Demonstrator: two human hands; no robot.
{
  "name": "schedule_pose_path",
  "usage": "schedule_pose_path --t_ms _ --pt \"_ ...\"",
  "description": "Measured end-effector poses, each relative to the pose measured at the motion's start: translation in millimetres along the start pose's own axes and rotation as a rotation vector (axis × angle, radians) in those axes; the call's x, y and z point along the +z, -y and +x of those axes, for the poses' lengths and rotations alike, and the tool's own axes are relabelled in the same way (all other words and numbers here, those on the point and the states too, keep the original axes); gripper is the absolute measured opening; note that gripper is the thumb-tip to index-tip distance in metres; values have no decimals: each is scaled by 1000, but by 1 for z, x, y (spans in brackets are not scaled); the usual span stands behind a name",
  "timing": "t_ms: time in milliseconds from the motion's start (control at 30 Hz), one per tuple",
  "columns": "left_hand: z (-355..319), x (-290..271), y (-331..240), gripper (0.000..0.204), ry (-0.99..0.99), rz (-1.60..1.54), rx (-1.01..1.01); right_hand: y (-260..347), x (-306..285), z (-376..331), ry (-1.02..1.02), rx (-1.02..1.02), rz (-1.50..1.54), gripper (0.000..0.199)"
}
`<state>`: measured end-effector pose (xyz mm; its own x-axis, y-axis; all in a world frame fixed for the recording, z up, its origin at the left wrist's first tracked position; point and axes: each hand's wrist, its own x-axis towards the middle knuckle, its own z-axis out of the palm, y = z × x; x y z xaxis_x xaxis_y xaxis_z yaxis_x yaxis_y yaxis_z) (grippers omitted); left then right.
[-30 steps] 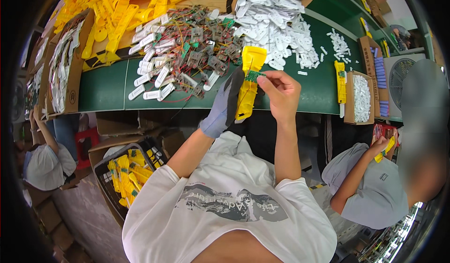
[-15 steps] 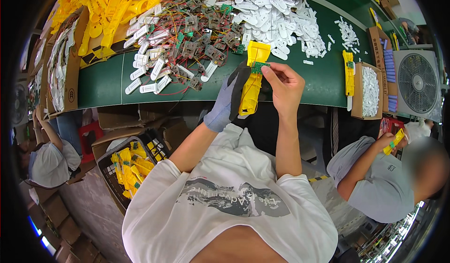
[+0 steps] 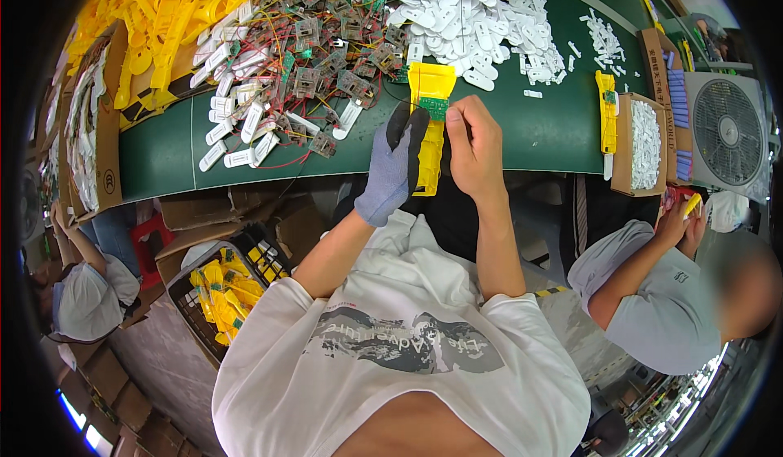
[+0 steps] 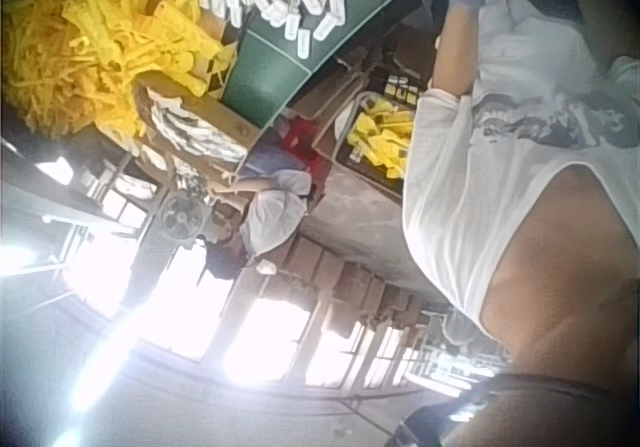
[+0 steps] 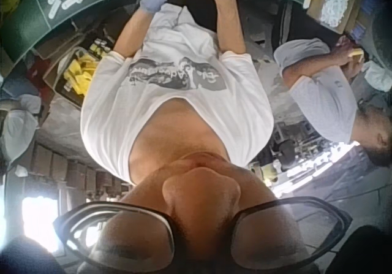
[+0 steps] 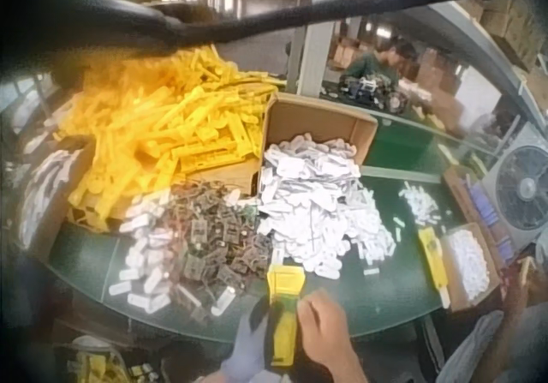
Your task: Assembling PCBs into yellow plastic housings on a factory line.
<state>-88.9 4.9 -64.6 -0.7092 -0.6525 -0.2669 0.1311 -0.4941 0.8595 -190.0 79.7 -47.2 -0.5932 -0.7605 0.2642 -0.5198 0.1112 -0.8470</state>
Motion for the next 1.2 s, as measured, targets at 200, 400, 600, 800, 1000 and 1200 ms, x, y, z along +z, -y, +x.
schedule_pose_path --t_ms 200,400,600,800,1000,1200 --pt "-2 2 -4 21 33 -28 -21 2 -1 1 38 73 80 19" --pt "-6 -2 4 35 58 -19 70 1 6 -6 12 128 148 20" --pt "-5 -1 -11 43 172 -6 51 -13 -11 9 124 171 279 18" --pt "-4 10 -4 33 58 -196 27 -32 -44 43 -65 -142 -555 15" --pt "1 9 -7 27 108 -122 -27 -27 -58 61 245 -212 -683 18" --pt "1 8 -5 25 33 -202 -37 -10 -45 36 208 188 -57 13"
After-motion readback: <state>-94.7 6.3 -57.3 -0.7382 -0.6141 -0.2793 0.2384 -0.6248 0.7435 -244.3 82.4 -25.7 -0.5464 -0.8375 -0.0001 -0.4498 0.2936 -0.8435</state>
